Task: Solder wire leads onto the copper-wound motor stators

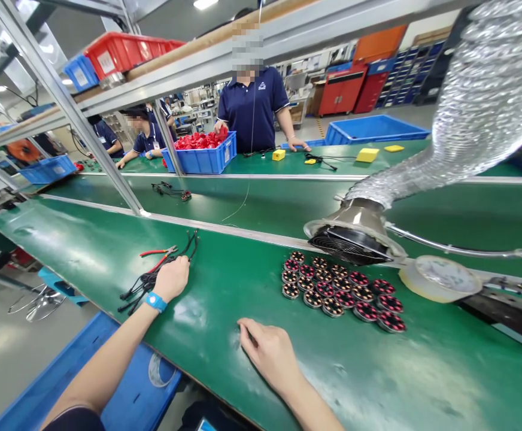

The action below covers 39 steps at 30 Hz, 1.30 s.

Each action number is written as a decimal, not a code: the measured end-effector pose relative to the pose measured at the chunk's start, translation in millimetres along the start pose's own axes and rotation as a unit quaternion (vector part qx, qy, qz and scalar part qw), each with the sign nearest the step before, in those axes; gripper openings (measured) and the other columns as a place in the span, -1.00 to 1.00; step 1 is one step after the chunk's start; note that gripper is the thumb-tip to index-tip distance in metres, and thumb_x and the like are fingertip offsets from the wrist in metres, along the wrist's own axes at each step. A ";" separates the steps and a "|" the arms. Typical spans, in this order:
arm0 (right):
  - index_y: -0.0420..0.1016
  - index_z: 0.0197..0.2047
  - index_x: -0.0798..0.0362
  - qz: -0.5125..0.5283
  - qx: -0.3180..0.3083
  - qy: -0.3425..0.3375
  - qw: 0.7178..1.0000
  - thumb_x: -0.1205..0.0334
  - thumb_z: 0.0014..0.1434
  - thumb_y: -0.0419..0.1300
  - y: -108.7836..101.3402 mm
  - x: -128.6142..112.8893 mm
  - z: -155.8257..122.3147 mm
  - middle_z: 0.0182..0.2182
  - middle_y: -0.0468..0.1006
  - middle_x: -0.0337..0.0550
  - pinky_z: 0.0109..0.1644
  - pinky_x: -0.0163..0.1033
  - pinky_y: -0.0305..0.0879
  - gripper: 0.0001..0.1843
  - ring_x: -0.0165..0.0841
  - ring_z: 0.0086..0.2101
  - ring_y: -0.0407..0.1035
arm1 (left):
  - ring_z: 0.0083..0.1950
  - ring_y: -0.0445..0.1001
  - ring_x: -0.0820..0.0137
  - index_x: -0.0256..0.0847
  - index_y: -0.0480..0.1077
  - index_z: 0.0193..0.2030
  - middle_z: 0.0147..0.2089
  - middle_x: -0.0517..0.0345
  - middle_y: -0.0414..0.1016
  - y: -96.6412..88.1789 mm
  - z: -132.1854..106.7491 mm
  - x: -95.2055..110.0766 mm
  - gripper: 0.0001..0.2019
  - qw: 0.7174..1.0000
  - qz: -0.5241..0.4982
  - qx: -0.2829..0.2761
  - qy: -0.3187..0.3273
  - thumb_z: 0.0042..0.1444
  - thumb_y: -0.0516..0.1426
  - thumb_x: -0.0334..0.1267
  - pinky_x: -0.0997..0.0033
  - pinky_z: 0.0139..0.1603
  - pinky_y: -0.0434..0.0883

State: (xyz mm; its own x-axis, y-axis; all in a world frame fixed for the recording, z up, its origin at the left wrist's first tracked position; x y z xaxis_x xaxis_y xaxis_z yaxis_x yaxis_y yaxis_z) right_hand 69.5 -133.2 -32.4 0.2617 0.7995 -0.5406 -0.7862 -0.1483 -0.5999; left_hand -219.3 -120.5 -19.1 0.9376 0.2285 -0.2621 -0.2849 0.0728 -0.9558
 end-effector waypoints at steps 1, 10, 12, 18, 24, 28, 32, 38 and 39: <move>0.59 -0.18 0.07 0.001 -0.001 0.001 1.000 0.30 0.41 0.03 0.2 0.2 -0.1 -0.53 0.63 -0.29 -0.43 -0.31 0.20 -0.71 -0.45 -0.62 0.45 | -0.25 0.52 0.25 -0.31 0.36 -0.05 -0.20 -0.11 0.48 0.9 5.7 -8.7 -0.63 1.000 0.003 -0.001 -0.008 0.47 -0.23 -0.26 0.34 -0.27 0.32; 0.59 -0.18 0.05 0.009 0.001 0.008 1.000 0.32 0.41 0.04 0.6 0.9 -0.8 -0.51 0.64 -0.29 -0.40 -0.30 0.18 -0.72 -0.44 -0.59 0.48 | -0.20 0.52 0.21 -0.32 0.37 -0.04 -0.20 -0.12 0.48 -24.3 -0.6 -22.1 -0.64 0.998 0.037 0.055 0.014 0.48 -0.20 -0.24 0.29 -0.27 0.30; 0.59 -0.18 0.04 0.009 -0.004 0.015 1.000 0.32 0.40 0.04 2.6 1.7 -0.4 -0.51 0.64 -0.29 -0.38 -0.30 0.18 -0.72 -0.43 -0.57 0.49 | -0.27 0.50 0.26 -0.28 0.37 -0.07 -0.27 -0.04 0.47 -34.0 -21.7 5.5 -0.70 0.991 0.042 0.101 0.078 0.47 -0.13 -0.24 0.29 -0.31 0.26; 0.61 -0.18 0.03 0.015 -0.009 0.035 0.999 0.34 0.39 0.07 4.5 2.7 5.8 -0.49 0.65 -0.27 -0.35 -0.31 0.17 -0.74 -0.43 -0.55 0.50 | -0.34 0.40 0.31 -0.21 0.35 -0.13 -0.33 0.12 0.39 -43.8 -73.4 89.6 -0.87 0.951 -0.015 0.111 0.287 0.42 -0.01 -0.31 0.27 -0.34 0.24; 0.60 -0.20 0.05 0.010 0.018 0.030 0.999 0.37 0.37 0.06 -7.8 -8.1 13.6 -0.49 0.66 -0.24 -0.36 -0.32 0.16 -0.73 -0.43 -0.55 0.49 | -0.31 0.40 0.33 -0.20 0.40 -0.12 -0.30 0.10 0.40 -61.2 -61.5 83.6 -0.81 0.952 -0.071 0.105 0.280 0.42 -0.02 -0.28 0.31 -0.28 0.30; 0.60 -0.19 0.04 0.003 0.026 0.031 0.999 0.39 0.37 0.05 -22.0 -15.5 4.8 -0.47 0.67 -0.23 -0.37 -0.32 0.17 -0.72 -0.44 -0.55 0.48 | -0.26 0.42 0.33 -0.19 0.45 -0.08 -0.25 0.06 0.43 -56.3 -52.9 64.0 -0.73 0.964 -0.068 0.061 0.250 0.44 -0.08 -0.25 0.31 -0.23 0.33; 0.61 -0.19 0.02 -0.006 0.047 0.058 0.997 0.34 0.39 0.05 -44.6 -7.5 -17.4 -0.50 0.66 -0.25 -0.40 -0.33 0.22 -0.72 -0.45 -0.59 0.47 | -0.24 0.44 0.34 -0.19 0.47 -0.09 -0.23 0.05 0.46 -47.9 -44.1 61.3 -0.68 0.973 -0.074 0.025 0.217 0.45 -0.10 -0.23 0.30 -0.19 0.33; 0.63 -0.18 0.02 -0.003 0.084 0.170 0.982 0.26 0.39 0.06 -86.5 30.8 -51.6 -0.52 0.63 -0.23 -0.41 -0.34 0.29 -0.71 -0.43 -0.59 0.45 | -0.21 0.46 0.24 -0.17 0.47 -0.35 -0.27 0.04 0.47 -60.3 -29.8 67.3 -0.70 0.967 -0.006 -0.060 0.246 0.32 -0.04 -0.29 0.18 -0.09 0.31; 0.64 -0.19 0.02 0.001 0.096 0.196 0.976 0.24 0.39 0.06 -95.4 38.8 -56.6 -0.51 0.64 -0.22 -0.42 -0.34 0.30 -0.70 -0.43 -0.59 0.44 | -0.21 0.47 0.23 -0.16 0.48 -0.35 -0.27 0.03 0.48 -61.9 -27.6 62.9 -0.70 0.967 0.003 -0.077 0.245 0.30 -0.04 -0.29 0.17 -0.08 0.31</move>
State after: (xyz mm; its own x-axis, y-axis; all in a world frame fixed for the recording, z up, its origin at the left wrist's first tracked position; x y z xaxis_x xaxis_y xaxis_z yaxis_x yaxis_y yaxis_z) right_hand 186.3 -121.0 -29.6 0.4233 0.5103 -0.7486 -0.8681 -0.0079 -0.4964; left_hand -137.2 -137.5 19.9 0.9287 -0.2606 -0.2638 -0.2933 -0.0808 -0.9526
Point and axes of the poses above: each hand's wrist, its own z-axis towards the middle knuckle, its own y-axis out of the palm, x = y × z, the point moved 7 cm from there along z, towards the middle knuckle
